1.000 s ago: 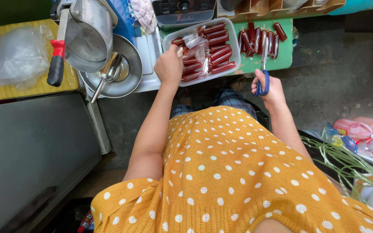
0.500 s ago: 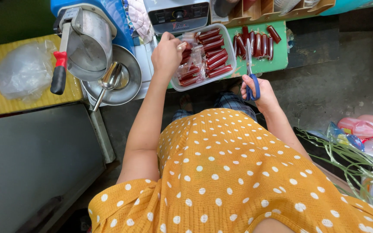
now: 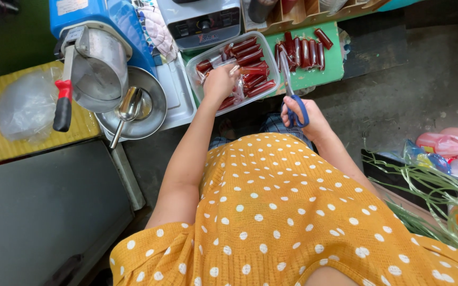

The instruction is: The person uses scissors to cut the ends off individually wrapped sausages in a plastic container. The cut sausages are placed on a green cutting board next to the container.

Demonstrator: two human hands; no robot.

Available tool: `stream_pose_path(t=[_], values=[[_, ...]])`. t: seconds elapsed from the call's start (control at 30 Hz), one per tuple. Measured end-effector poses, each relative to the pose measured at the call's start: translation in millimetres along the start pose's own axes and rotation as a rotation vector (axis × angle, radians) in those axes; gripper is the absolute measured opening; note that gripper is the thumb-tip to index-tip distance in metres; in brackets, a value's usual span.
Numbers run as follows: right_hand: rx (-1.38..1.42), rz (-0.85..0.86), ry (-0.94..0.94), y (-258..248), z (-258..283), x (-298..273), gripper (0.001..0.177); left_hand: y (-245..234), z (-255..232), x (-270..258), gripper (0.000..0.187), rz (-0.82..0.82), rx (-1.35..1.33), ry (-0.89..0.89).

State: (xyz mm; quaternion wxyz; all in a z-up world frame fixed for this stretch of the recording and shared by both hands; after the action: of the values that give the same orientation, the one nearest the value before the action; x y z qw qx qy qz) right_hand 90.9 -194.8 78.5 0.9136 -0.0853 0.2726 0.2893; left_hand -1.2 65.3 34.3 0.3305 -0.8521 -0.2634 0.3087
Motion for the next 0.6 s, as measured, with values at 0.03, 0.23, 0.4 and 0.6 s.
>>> stream_pose_path(t=[0.03,0.23,0.4,0.6], values=[[-0.006,0.013,0.052,1,-5,-3,0.040,11,12,3,0.022,0.005,-0.038,-0.027],[-0.045,0.138,0.262,21,-16,-16,0.050,14,38,4,0.019,-0.020,-0.168,-0.028],[-0.125,0.266,0.323,43,-17,-12,0.054,15,36,0,0.009,-0.077,-0.275,-0.042],[-0.190,0.315,0.324,61,-13,-2,0.055,31,45,4,0.006,-0.107,-0.322,-0.079]])
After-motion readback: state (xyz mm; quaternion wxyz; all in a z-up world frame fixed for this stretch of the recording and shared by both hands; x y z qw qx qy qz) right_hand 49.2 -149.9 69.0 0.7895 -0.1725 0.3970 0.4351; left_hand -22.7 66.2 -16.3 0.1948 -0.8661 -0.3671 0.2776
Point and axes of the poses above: each hand's wrist, its own x-axis towards the middle knuckle, its own y-axis out of the palm, z = x × y, the point moved 5 cm from there along x, towards the middle knuckle, and after that the axes turned 8 degrees about -z, right-handed, at the moved point
